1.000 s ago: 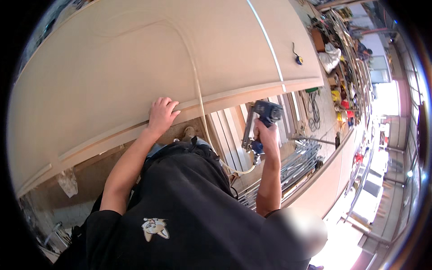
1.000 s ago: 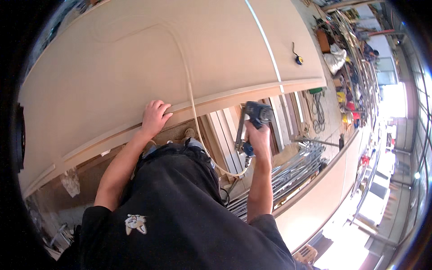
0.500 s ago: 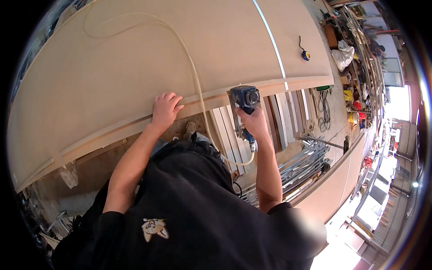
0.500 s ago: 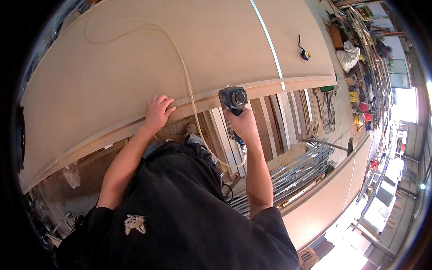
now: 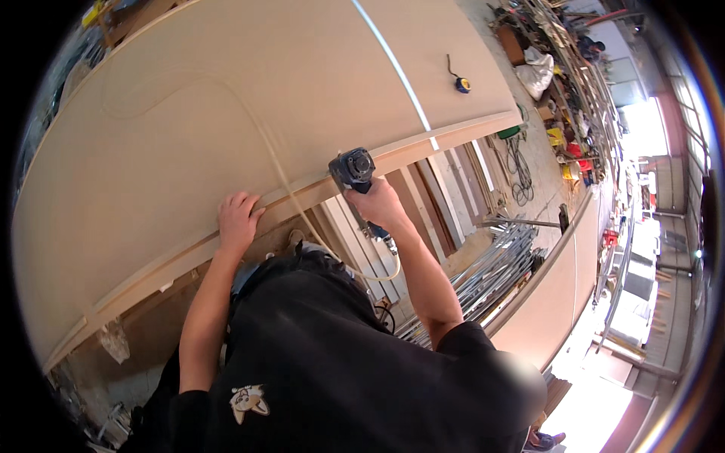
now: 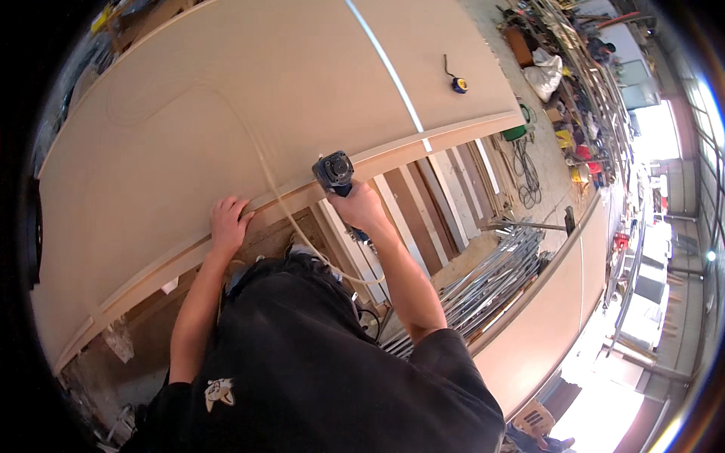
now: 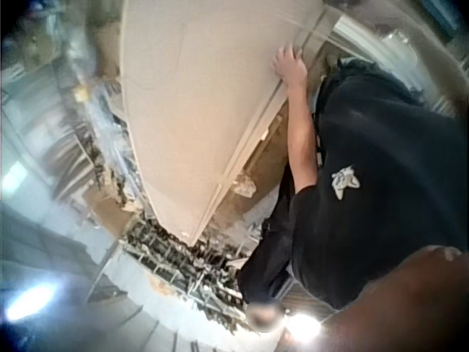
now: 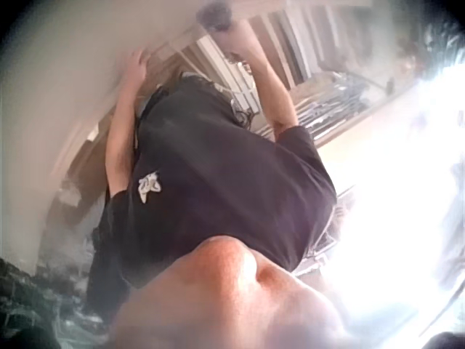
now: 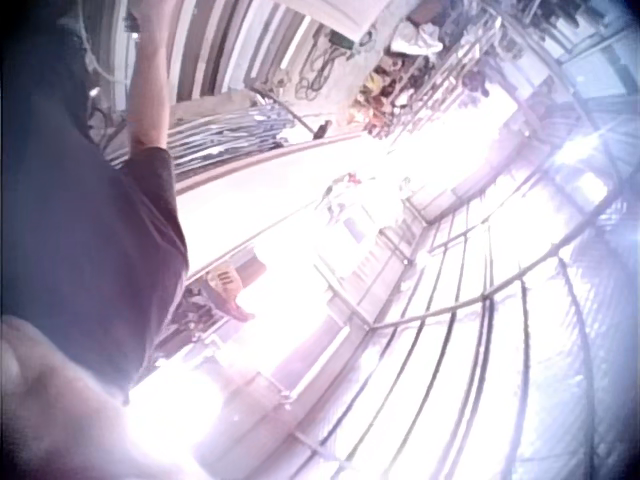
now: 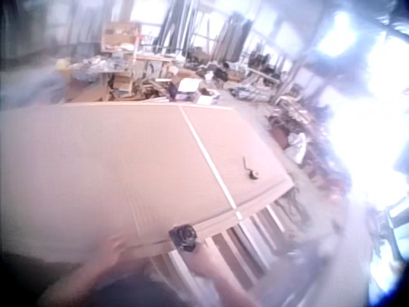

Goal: The person uses a pneumatic nail gun to attach a thin wooden strip along the curved edge of a large board. They hold the strip in place with one hand while firing nails with the other, moving along the perimeter. The person briefly pauses to pick up a small box from the board and later places the nail gun down as another worker approaches.

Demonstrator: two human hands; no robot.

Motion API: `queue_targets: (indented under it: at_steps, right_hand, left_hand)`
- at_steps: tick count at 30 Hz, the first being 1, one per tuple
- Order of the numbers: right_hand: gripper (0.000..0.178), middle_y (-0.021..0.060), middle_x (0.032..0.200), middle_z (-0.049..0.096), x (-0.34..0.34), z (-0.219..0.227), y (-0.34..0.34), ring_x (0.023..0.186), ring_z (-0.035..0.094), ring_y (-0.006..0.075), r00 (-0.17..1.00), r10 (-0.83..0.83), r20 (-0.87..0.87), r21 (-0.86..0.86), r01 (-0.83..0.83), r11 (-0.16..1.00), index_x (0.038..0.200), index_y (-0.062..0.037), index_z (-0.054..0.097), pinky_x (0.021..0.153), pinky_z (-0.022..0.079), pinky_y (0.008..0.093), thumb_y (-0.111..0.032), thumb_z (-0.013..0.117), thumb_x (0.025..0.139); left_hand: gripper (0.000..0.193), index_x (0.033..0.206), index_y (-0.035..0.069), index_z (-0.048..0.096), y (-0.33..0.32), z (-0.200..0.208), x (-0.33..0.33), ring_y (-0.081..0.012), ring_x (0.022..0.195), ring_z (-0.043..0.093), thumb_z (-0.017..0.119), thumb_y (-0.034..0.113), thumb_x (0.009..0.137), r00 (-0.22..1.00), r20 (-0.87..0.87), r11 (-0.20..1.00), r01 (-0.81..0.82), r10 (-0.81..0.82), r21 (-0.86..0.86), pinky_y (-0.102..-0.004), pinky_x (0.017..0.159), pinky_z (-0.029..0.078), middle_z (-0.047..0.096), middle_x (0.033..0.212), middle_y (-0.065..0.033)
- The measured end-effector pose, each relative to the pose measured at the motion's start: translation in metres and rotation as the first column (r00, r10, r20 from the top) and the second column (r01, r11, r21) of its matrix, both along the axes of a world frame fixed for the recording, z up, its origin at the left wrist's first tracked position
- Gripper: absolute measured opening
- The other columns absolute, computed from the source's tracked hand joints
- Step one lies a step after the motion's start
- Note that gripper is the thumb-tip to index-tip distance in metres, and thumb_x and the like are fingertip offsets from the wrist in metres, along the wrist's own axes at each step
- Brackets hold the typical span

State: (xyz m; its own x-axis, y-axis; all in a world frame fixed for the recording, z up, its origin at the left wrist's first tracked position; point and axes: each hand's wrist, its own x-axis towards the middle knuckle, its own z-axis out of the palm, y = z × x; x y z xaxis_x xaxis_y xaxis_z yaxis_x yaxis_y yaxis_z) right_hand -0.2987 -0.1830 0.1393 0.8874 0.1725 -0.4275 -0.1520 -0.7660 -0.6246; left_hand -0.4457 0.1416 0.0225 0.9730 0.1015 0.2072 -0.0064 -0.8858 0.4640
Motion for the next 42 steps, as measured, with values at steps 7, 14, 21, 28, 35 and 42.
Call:
queue_targets:
  at_steps: [7, 14, 21, 28, 35, 42]
  right_hand:
    - [0.032, 0.0073, 0.071, 0.069, 0.049, 0.005, -0.087, 0.060, 0.068, 0.0187, 0.932, -0.363, 0.006, 0.165, 0.357, 0.919, 0.096, 0.0022, 0.076, 0.056, 0.054, 0.0369, -0.028, 0.081, 0.086]
    - [0.031, 0.0073, 0.063, 0.062, 0.114, 0.007, -0.163, 0.048, 0.061, 0.0209, 0.837, -0.541, -0.081, 0.214, 0.545, 0.811, 0.075, -0.0020, 0.065, 0.048, 0.052, 0.0377, -0.023, 0.081, 0.090]
    - [0.029, 0.0076, 0.063, 0.062, 0.137, -0.014, -0.161, 0.050, 0.062, 0.0199, 0.869, -0.494, -0.026, 0.153, 0.491, 0.857, 0.079, -0.0004, 0.067, 0.050, 0.052, 0.0378, -0.023, 0.081, 0.090]
    - [0.029, 0.0085, 0.059, 0.062, 0.139, -0.011, -0.156, 0.048, 0.064, 0.0208, 0.898, -0.440, 0.005, 0.124, 0.436, 0.891, 0.069, 0.0013, 0.065, 0.047, 0.052, 0.0382, -0.021, 0.074, 0.085]
    - [0.025, 0.0075, 0.059, 0.063, 0.117, -0.015, -0.142, 0.049, 0.064, 0.0194, 0.923, -0.384, -0.023, 0.191, 0.381, 0.905, 0.072, 0.0013, 0.067, 0.048, 0.052, 0.0366, -0.019, 0.071, 0.086]
    - [0.024, 0.0068, 0.061, 0.062, 0.101, -0.022, -0.125, 0.050, 0.063, 0.0180, 0.931, -0.357, -0.079, 0.194, 0.365, 0.910, 0.078, 0.0028, 0.067, 0.050, 0.051, 0.0357, -0.019, 0.072, 0.087]
  left_hand:
    - [0.035, 0.124, 0.012, 0.073, 0.013, -0.006, -0.033, -0.0374, 0.118, 0.059, 0.081, 0.028, 0.094, 0.961, -0.049, 0.962, -0.274, 0.273, -0.016, -0.0523, 0.103, 0.047, 0.065, 0.124, -0.0111]
    - [0.034, 0.123, 0.008, 0.071, 0.070, 0.005, -0.085, -0.0383, 0.115, 0.058, 0.079, 0.028, 0.096, 0.959, -0.085, 0.961, -0.273, 0.269, -0.033, -0.0507, 0.102, 0.045, 0.061, 0.122, -0.0126]
    - [0.033, 0.122, 0.008, 0.071, 0.075, -0.003, -0.087, -0.0376, 0.115, 0.057, 0.080, 0.027, 0.095, 0.952, -0.117, 0.958, -0.286, 0.282, -0.016, -0.0513, 0.101, 0.045, 0.061, 0.122, -0.0124]
    - [0.032, 0.119, 0.008, 0.072, 0.065, 0.002, -0.087, -0.0378, 0.117, 0.058, 0.081, 0.024, 0.093, 0.948, -0.065, 0.950, -0.314, 0.313, 0.002, -0.0513, 0.101, 0.046, 0.062, 0.120, -0.0129]
    - [0.033, 0.120, 0.008, 0.072, 0.067, 0.000, -0.089, -0.0371, 0.117, 0.058, 0.079, 0.029, 0.096, 0.953, -0.061, 0.954, -0.298, 0.298, 0.006, -0.0503, 0.103, 0.045, 0.062, 0.122, -0.0123]
    - [0.034, 0.120, 0.012, 0.073, 0.064, -0.003, -0.088, -0.0365, 0.115, 0.059, 0.081, 0.030, 0.093, 0.953, -0.010, 0.953, -0.303, 0.304, 0.019, -0.0510, 0.101, 0.045, 0.063, 0.120, -0.0110]
